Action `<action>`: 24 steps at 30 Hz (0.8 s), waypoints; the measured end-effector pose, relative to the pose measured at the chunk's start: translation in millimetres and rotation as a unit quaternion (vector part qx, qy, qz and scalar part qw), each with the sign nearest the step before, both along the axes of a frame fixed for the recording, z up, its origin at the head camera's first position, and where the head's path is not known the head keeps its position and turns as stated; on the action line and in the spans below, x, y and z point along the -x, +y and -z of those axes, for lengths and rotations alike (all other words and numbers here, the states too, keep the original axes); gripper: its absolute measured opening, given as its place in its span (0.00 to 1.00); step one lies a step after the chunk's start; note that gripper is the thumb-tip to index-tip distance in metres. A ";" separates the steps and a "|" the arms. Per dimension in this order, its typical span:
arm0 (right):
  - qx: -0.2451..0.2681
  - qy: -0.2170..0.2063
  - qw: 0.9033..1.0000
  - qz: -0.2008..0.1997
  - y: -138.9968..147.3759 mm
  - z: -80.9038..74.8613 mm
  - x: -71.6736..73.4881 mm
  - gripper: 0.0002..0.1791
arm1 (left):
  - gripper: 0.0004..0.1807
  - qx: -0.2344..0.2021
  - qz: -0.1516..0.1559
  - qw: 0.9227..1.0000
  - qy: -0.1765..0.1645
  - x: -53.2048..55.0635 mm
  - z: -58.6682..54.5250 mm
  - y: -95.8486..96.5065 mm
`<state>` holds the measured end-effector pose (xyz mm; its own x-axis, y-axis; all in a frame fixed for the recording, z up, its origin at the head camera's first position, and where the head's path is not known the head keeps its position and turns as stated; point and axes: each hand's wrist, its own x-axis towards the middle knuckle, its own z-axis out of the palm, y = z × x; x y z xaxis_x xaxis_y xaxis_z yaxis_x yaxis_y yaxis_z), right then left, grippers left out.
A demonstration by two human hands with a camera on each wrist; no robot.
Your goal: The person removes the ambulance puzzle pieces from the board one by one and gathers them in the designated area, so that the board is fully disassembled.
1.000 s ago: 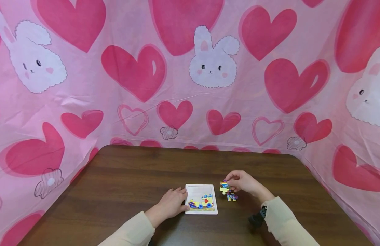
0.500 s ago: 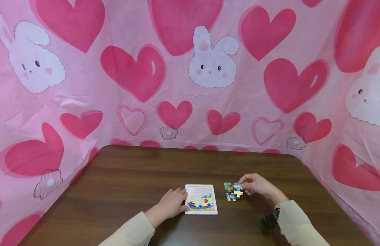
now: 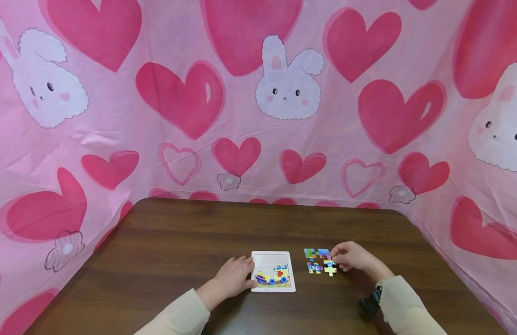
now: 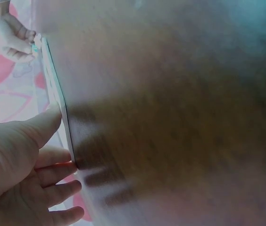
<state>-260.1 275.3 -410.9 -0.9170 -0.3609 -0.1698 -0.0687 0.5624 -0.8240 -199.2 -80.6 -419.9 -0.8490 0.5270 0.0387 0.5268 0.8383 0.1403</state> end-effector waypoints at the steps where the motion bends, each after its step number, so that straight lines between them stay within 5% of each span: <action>1: -0.003 0.002 1.000 0.001 0.5 0.9 0.1 0.07 | 0.30 0.000 0.000 1.000 -0.001 0.2 0.2 0.0; 24: -0.047 0.021 0.998 0.036 -4.3 3.3 -3.1 0.04 | 0.29 0.001 0.001 1.000 0.004 -0.2 0.3 -0.2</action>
